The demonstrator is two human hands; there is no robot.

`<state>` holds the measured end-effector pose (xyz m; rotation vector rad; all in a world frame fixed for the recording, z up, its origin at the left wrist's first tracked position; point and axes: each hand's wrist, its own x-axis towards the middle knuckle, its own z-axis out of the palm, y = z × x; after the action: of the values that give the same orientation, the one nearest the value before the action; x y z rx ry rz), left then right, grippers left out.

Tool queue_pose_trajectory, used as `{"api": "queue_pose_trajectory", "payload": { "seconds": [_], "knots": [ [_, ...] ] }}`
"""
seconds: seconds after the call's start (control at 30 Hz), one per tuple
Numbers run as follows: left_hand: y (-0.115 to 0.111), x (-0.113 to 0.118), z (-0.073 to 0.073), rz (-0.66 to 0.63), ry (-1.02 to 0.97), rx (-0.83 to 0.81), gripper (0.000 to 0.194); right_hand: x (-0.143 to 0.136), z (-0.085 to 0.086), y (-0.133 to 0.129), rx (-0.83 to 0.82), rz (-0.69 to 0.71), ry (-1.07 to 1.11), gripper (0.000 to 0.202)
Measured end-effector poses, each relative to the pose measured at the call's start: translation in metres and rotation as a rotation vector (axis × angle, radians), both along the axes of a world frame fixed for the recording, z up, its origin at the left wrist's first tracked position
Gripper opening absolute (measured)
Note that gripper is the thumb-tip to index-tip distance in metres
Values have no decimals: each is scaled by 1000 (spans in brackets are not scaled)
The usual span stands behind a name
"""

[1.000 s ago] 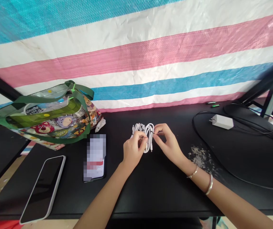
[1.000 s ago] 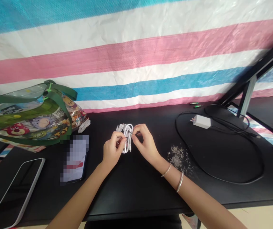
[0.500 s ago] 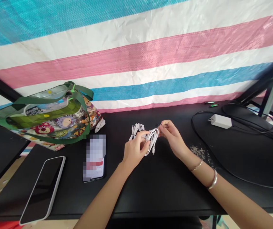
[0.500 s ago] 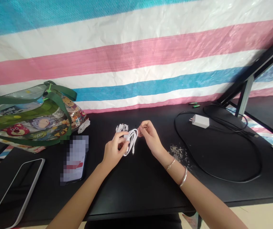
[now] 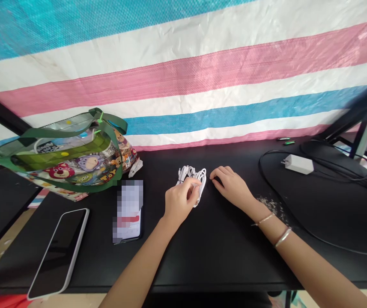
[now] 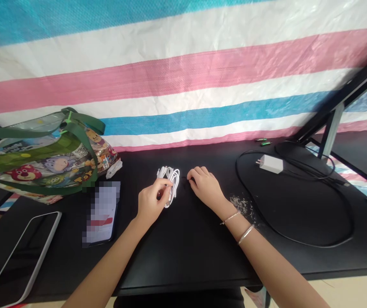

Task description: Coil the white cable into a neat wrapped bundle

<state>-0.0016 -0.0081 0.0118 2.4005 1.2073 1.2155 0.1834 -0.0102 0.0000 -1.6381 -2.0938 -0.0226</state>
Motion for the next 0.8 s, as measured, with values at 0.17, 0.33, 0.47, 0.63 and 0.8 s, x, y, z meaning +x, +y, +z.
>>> {"api": "queue_pose_trajectory", "payload": {
  "seconds": [0.17,0.33,0.47,0.63,0.8],
  "knots": [
    [0,0,1,43,23,-49,18,-2,2,0,10,27,184,17],
    [0,-1,1,74,41,-105,17,-13,16,-6,-51,215,571,12],
    [0,-1,2,78,4,-152,15,-25,21,-13,-148,336,788,12],
    [0,1,1,55,-58,-203,14,-30,15,-14,-245,305,982,22],
    [-1,1,-2,-27,-71,-209,15,-30,1,-10,-283,242,1132,31]
  ]
}}
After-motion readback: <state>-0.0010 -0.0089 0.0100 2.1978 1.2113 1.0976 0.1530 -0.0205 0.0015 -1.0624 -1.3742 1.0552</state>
